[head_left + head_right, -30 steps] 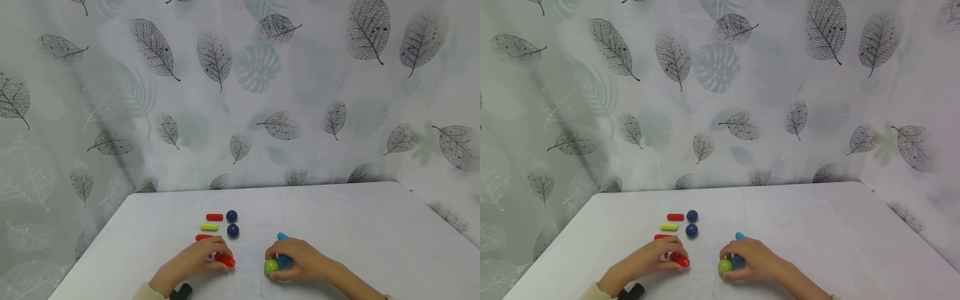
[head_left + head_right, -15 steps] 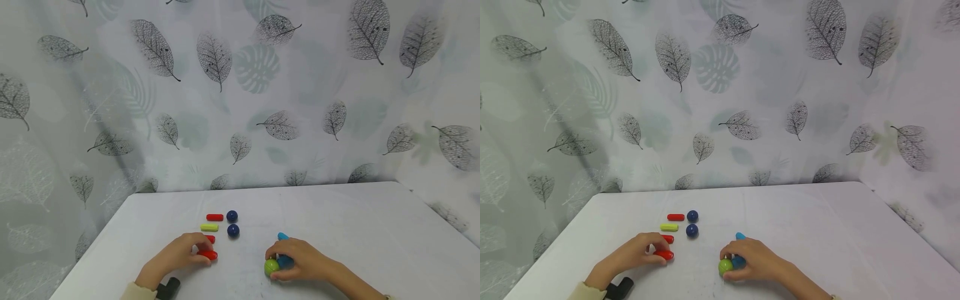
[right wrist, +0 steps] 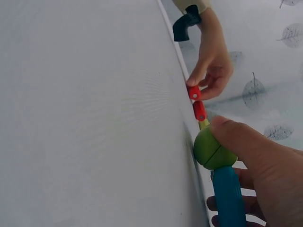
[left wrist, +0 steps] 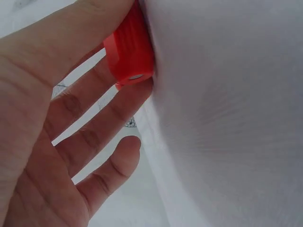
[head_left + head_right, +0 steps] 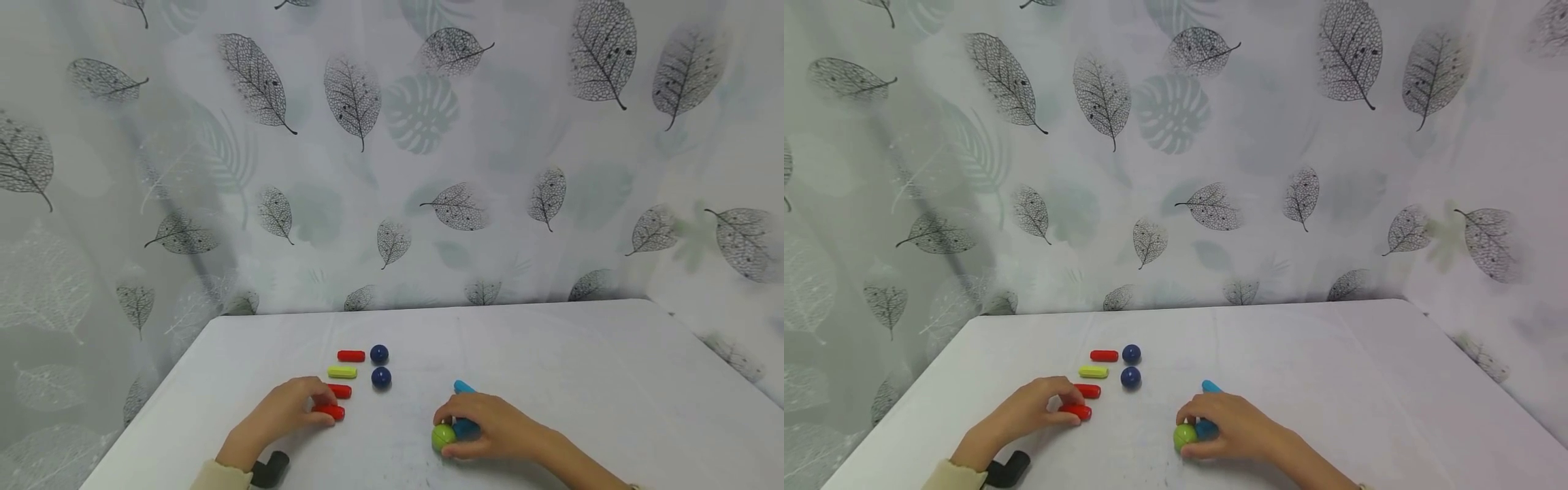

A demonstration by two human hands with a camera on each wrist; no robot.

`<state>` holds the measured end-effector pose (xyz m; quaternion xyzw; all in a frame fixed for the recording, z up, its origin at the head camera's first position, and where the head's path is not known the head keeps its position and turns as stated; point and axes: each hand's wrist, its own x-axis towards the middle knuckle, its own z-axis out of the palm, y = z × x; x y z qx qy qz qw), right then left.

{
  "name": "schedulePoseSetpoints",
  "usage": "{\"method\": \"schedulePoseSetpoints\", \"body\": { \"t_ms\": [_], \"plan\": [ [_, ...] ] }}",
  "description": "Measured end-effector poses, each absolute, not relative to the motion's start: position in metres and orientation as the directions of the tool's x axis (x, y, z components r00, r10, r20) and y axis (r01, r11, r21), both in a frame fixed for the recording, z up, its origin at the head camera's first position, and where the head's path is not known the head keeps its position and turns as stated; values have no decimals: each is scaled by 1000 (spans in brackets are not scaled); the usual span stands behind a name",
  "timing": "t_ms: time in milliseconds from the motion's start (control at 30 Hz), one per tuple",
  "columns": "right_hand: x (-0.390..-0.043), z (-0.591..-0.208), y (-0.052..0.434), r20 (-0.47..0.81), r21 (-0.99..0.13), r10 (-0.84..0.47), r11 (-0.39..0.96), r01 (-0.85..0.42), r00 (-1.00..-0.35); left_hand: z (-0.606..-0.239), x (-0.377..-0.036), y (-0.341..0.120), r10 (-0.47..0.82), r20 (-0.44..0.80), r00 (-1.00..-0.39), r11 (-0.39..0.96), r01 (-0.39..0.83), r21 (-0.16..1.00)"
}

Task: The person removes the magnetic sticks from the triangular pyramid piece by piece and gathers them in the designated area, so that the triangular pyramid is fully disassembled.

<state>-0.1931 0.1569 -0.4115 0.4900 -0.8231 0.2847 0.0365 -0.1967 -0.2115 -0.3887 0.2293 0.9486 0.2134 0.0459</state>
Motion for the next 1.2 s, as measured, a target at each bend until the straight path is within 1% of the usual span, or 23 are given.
{"method": "schedulePoseSetpoints", "body": {
  "t_ms": [133, 200, 300, 400, 633, 833, 1000, 1200],
  "plan": [
    [-191, -409, 156, 339, -404, -772, 396, -825, -537, -389, -197, -211, 458, -3, -889, 811, 417, 410],
    [-191, -408, 157, 351, -376, -772, 402, -835, -530, -389, -197, -210, 459, -2, -888, 813, 419, 404],
    [-192, -405, 161, 373, -367, -778, 378, -850, -506, -389, -198, -209, 459, -1, -888, 815, 420, 399],
    [-194, -400, 167, 360, -398, -787, 357, -845, -502, -390, -198, -209, 461, -6, -887, 816, 421, 397],
    [-201, -387, 186, 262, -473, -797, 385, -792, -544, -390, -199, -211, 465, -2, -886, 817, 428, 388],
    [-206, -389, 189, 241, -540, -828, 319, -779, -506, -390, -199, -211, 483, 9, -876, 798, 444, 408],
    [-207, -392, 186, 244, -536, -835, 307, -786, -493, -389, -198, -212, 487, 30, -873, 795, 458, 398],
    [-203, -395, 180, 270, -514, -844, 282, -810, -464, -387, -198, -211, 515, 119, -849, 766, 518, 379]
  ]
}}
